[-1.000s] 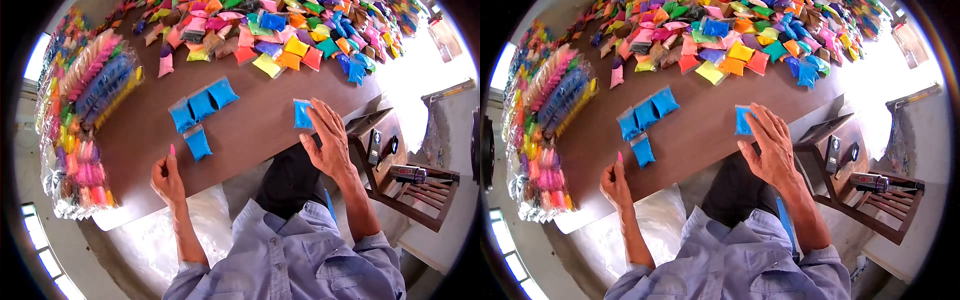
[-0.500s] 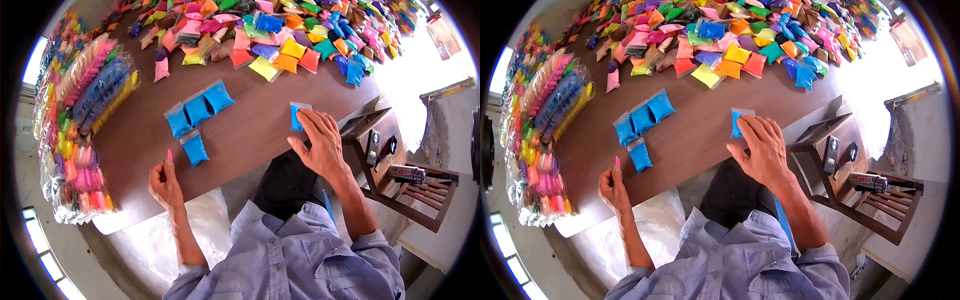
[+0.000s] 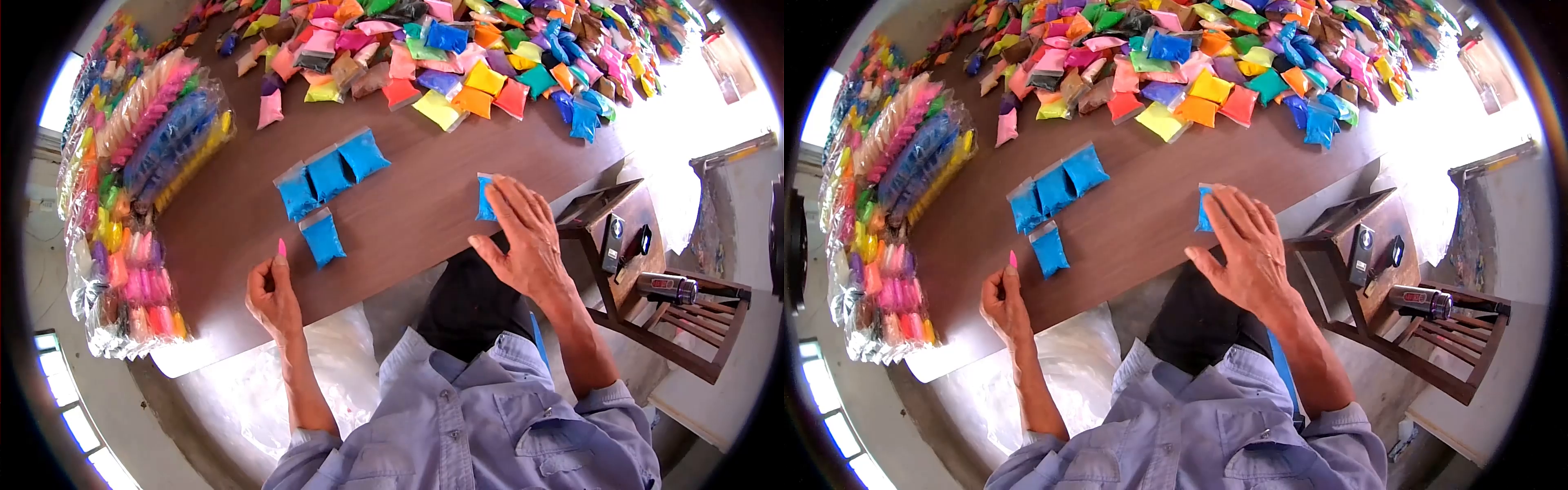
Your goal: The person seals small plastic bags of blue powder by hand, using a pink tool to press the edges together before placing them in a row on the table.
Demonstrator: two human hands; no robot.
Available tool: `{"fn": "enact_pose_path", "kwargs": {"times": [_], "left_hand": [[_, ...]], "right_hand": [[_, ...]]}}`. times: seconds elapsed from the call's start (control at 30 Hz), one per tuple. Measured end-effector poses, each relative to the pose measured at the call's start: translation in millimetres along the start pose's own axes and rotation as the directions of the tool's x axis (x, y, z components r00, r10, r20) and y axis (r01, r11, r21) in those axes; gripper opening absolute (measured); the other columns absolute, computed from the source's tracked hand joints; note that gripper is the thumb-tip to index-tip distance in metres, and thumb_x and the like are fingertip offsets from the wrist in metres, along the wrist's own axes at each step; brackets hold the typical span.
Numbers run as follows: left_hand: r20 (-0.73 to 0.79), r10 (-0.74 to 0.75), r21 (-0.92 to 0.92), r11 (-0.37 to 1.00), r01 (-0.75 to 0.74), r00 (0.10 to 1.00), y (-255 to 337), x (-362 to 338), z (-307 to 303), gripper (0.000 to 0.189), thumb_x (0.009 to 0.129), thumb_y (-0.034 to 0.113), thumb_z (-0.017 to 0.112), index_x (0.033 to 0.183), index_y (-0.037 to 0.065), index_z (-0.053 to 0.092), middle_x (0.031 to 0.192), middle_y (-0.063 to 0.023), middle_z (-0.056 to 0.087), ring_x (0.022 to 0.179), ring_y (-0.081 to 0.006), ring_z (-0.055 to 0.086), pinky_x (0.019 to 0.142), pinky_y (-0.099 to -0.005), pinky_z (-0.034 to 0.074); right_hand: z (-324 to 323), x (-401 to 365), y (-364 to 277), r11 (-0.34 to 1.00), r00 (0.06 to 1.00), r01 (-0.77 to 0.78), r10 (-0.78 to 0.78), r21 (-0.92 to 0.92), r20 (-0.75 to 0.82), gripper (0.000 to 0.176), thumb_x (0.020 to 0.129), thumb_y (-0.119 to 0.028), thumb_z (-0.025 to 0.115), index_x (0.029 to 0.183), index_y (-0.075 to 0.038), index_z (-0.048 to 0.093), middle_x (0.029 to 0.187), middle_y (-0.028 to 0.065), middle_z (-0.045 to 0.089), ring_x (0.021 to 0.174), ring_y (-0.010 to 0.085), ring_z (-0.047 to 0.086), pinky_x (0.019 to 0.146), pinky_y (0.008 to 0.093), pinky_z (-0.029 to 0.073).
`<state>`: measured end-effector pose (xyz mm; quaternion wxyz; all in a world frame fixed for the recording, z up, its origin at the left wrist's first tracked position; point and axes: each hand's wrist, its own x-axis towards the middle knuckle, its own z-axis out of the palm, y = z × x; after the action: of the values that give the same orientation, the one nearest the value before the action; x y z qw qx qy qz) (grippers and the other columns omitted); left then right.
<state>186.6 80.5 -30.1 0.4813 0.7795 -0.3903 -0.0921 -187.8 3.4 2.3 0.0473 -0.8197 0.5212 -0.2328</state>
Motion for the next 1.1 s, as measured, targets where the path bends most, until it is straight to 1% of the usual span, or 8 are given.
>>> {"fn": "enact_pose_path", "kwargs": {"times": [0.13,0.4,0.47,0.67,0.7,0.73,0.83,1.1], "left_hand": [[0.02,-0.055,-0.018,0.998,0.055,0.998,2,1,-2,0.024,0.102,0.023,0.078,0.095,-0.001,0.074,0.082,0.0011,0.064,0.075,-0.0081,0.054,0.068,-0.0263,0.046],[-0.025,0.078,0.122,0.99,-0.075,0.997,-8,3,-2,0.023,0.097,0.024,0.081,0.096,0.001,0.078,0.083,-0.006,0.073,0.074,-0.0126,0.065,0.069,-0.0309,0.054],[-0.015,-0.023,0.035,0.999,0.023,1.0,-5,1,-1,0.024,0.097,0.024,0.081,0.096,0.001,0.077,0.08,-0.0049,0.073,0.073,-0.0122,0.064,0.069,-0.0308,0.053],[-0.035,-0.022,-0.142,0.99,0.016,0.999,5,-1,-1,0.026,0.099,0.023,0.079,0.094,-0.001,0.074,0.079,-0.0028,0.07,0.072,-0.0106,0.061,0.067,-0.0293,0.051],[-0.015,-0.055,-0.215,0.975,0.05,0.998,4,3,-1,0.025,0.101,0.024,0.077,0.094,0.001,0.073,0.076,0.0005,0.064,0.063,-0.0047,0.052,0.054,-0.0238,0.04],[-0.027,-0.045,-0.212,0.977,0.038,0.999,3,3,-4,0.025,0.101,0.024,0.077,0.094,0.001,0.073,0.076,0.0005,0.064,0.063,-0.0047,0.052,0.054,-0.0238,0.04],[0.031,-0.138,-0.349,0.927,0.14,0.99,23,-9,-15,0.024,0.102,0.025,0.076,0.097,0.002,0.073,0.076,0.0008,0.063,0.061,-0.0021,0.049,0.051,-0.0219,0.037],[0.35,0.019,-0.306,0.947,0.095,0.937,77,-57,29,0.018,0.102,0.018,0.077,0.104,0.0,0.076,0.081,0.0012,0.068,0.073,-0.0048,0.058,0.065,-0.0224,0.047]], "right_hand": [[6,1,1,0.999,0.998,0.024,-0.025,0.021,0.049,0.068,0.091,-0.036,0.083,0.146,-0.002,0.062,0.154,0.0148,0.058,0.145,0.0335,0.053,0.121,0.0517,0.039],[11,1,-5,0.997,0.999,0.01,-0.006,0.076,-0.045,0.056,0.085,-0.023,0.085,0.134,-0.003,0.068,0.142,0.0147,0.067,0.134,0.0342,0.061,0.118,0.0512,0.042],[15,-5,-10,0.99,0.998,0.038,-0.031,0.134,-0.054,0.054,0.084,-0.02,0.085,0.133,-0.002,0.069,0.141,0.0149,0.067,0.133,0.0343,0.062,0.118,0.0513,0.043],[20,-14,-26,0.975,0.995,0.092,-0.084,0.203,-0.046,0.054,0.082,-0.011,0.086,0.132,-0.001,0.069,0.141,0.0165,0.067,0.131,0.0352,0.063,0.117,0.0517,0.044],[25,-18,-27,0.97,0.995,0.089,-0.075,0.226,-0.071,0.053,0.081,-0.01,0.086,0.131,-0.003,0.07,0.141,0.0162,0.067,0.132,0.0359,0.062,0.117,0.052,0.044],[29,-20,-28,0.965,0.994,0.085,-0.064,0.248,-0.093,0.052,0.081,-0.009,0.086,0.131,-0.004,0.07,0.141,0.0159,0.066,0.132,0.0365,0.062,0.117,0.0522,0.044],[31,-28,-30,0.961,0.985,0.107,-0.067,0.256,-0.16,0.049,0.08,-0.006,0.085,0.128,-0.007,0.073,0.141,0.0138,0.064,0.132,0.0381,0.06,0.116,0.053,0.043],[37,-40,-31,0.977,0.97,0.098,-0.05,0.192,-0.239,0.044,0.079,0.001,0.08,0.122,-0.011,0.077,0.137,0.0117,0.063,0.129,0.0367,0.06,0.109,0.0506,0.046]]}}
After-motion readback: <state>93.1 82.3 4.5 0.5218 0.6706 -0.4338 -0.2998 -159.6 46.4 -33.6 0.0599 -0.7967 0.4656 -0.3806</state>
